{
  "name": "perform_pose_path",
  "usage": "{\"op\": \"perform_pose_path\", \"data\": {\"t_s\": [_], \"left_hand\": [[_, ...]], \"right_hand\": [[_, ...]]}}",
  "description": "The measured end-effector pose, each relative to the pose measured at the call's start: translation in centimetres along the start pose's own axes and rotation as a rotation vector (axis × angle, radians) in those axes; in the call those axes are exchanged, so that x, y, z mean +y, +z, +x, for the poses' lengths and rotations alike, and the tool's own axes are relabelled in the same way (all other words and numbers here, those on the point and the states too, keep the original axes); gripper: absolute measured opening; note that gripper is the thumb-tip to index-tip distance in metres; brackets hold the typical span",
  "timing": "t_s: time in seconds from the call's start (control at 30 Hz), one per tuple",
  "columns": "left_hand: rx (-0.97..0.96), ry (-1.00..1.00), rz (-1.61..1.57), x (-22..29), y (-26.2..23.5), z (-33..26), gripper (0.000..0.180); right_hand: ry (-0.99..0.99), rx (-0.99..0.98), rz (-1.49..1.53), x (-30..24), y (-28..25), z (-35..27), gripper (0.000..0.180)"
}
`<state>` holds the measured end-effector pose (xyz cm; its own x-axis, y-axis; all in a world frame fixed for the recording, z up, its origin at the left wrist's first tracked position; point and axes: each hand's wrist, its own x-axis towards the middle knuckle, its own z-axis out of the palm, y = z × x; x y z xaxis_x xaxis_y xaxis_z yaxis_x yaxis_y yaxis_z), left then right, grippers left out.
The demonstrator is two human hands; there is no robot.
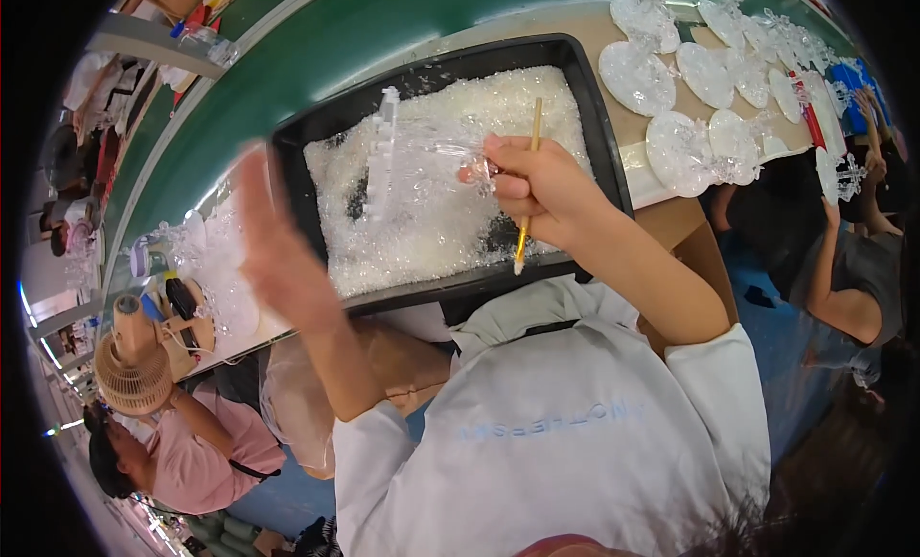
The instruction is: Applying adhesive to clear plastic components and coating them with small white beads or crystals.
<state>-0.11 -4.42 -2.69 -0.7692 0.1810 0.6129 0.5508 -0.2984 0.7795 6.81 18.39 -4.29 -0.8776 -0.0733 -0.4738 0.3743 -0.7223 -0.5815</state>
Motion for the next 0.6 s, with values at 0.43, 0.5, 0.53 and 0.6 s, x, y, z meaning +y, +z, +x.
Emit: {"op": "perform_pose_path", "data": {"t_s": [0.43, 0.5, 0.53, 0.6], "left_hand": [[0.154, -0.598, 0.186, 0.9, -2.3, -0.6, 0.088], [0.024, -0.413, -0.058, 1.9, -0.7, -0.8, 0.088], [-0.111, -0.206, -0.287, 3.1, 0.7, 0.2, 0.089], [0.020, 0.094, 0.072, 4.4, -0.9, 0.2, 0.090]], "right_hand": [[0.017, -0.132, 0.025, -0.3, -0.5, -0.3, 0.014], [0.012, -0.093, 0.024, -0.2, -0.6, -0.7, 0.015], [0.003, -0.088, 0.027, -0.3, -0.3, -0.4, 0.015], [-0.007, -0.062, 0.025, -0.4, 0.5, 0.0, 0.016]]}}
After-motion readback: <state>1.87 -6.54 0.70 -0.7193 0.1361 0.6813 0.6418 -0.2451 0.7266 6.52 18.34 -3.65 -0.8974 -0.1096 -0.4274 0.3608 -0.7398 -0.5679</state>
